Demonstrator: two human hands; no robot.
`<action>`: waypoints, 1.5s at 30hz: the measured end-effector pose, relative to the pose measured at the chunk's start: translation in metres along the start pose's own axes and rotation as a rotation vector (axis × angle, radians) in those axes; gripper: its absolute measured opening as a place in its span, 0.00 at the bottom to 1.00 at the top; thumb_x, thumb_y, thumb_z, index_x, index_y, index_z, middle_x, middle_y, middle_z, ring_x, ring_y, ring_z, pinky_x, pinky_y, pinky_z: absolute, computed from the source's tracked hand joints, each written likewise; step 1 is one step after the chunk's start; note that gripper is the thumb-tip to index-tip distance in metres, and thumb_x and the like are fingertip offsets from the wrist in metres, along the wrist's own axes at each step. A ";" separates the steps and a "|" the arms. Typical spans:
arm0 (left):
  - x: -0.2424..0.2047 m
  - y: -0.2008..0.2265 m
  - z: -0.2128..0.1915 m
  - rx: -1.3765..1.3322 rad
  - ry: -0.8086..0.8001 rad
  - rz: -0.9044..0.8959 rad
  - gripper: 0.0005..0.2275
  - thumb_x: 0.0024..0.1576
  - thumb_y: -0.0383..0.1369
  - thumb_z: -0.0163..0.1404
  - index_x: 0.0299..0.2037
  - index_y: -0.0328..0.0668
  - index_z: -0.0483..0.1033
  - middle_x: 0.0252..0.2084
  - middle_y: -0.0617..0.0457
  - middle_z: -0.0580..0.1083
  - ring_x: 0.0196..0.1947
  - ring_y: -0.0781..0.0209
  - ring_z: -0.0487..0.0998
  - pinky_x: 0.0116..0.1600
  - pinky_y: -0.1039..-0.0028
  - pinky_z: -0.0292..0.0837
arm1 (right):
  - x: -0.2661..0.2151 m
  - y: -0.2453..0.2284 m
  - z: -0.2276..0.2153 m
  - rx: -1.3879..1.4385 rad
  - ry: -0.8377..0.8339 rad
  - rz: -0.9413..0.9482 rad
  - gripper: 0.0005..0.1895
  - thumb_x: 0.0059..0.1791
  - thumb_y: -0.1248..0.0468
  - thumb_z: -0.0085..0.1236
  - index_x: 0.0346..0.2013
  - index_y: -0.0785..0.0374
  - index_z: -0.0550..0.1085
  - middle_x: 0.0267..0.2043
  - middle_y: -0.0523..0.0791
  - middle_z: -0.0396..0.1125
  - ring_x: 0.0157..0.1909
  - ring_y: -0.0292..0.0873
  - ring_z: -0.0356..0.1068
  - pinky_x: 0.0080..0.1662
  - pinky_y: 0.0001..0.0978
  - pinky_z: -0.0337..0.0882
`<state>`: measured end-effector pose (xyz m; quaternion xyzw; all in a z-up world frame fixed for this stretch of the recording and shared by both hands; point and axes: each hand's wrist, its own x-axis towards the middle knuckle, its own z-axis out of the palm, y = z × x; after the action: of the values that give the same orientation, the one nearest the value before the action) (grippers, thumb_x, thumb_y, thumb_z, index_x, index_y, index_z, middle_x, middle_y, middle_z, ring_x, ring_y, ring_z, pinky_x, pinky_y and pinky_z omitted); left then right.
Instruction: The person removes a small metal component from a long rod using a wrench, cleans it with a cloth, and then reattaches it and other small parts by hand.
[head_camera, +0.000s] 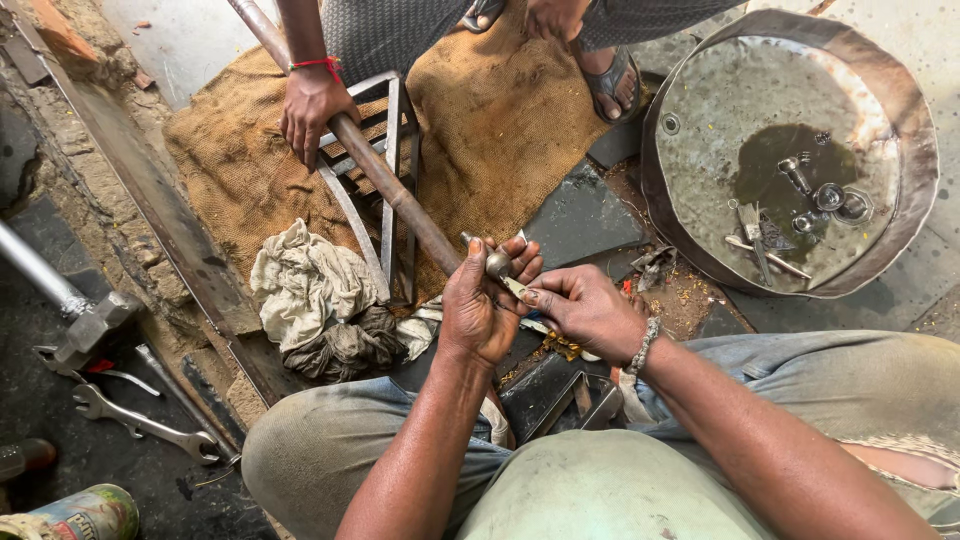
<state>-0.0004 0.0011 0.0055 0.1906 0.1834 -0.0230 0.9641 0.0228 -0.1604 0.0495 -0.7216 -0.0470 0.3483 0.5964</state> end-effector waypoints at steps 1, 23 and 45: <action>-0.001 0.000 0.001 -0.007 -0.016 -0.006 0.11 0.67 0.39 0.46 0.45 0.39 0.72 0.45 0.40 0.77 0.51 0.45 0.80 0.59 0.55 0.77 | -0.001 0.001 0.002 0.098 -0.021 0.031 0.11 0.54 0.63 0.55 0.34 0.67 0.80 0.18 0.36 0.62 0.19 0.28 0.55 0.22 0.23 0.55; -0.005 -0.004 0.007 -0.026 -0.063 0.071 0.10 0.66 0.36 0.49 0.41 0.34 0.74 0.49 0.41 0.78 0.59 0.45 0.77 0.62 0.53 0.70 | -0.007 -0.022 -0.005 -0.315 0.194 0.038 0.11 0.53 0.60 0.55 0.32 0.62 0.80 0.15 0.39 0.64 0.17 0.31 0.60 0.23 0.26 0.59; -0.003 -0.011 0.003 0.240 0.008 0.003 0.15 0.66 0.39 0.50 0.38 0.30 0.72 0.37 0.41 0.79 0.40 0.48 0.84 0.53 0.58 0.82 | -0.038 -0.073 -0.026 -1.419 0.219 -0.473 0.05 0.45 0.63 0.57 0.36 0.56 0.75 0.29 0.44 0.70 0.32 0.48 0.75 0.33 0.45 0.74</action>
<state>-0.0037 -0.0099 0.0051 0.3050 0.1831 -0.0427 0.9336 0.0338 -0.1801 0.1328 -0.9336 -0.3543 0.0234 0.0489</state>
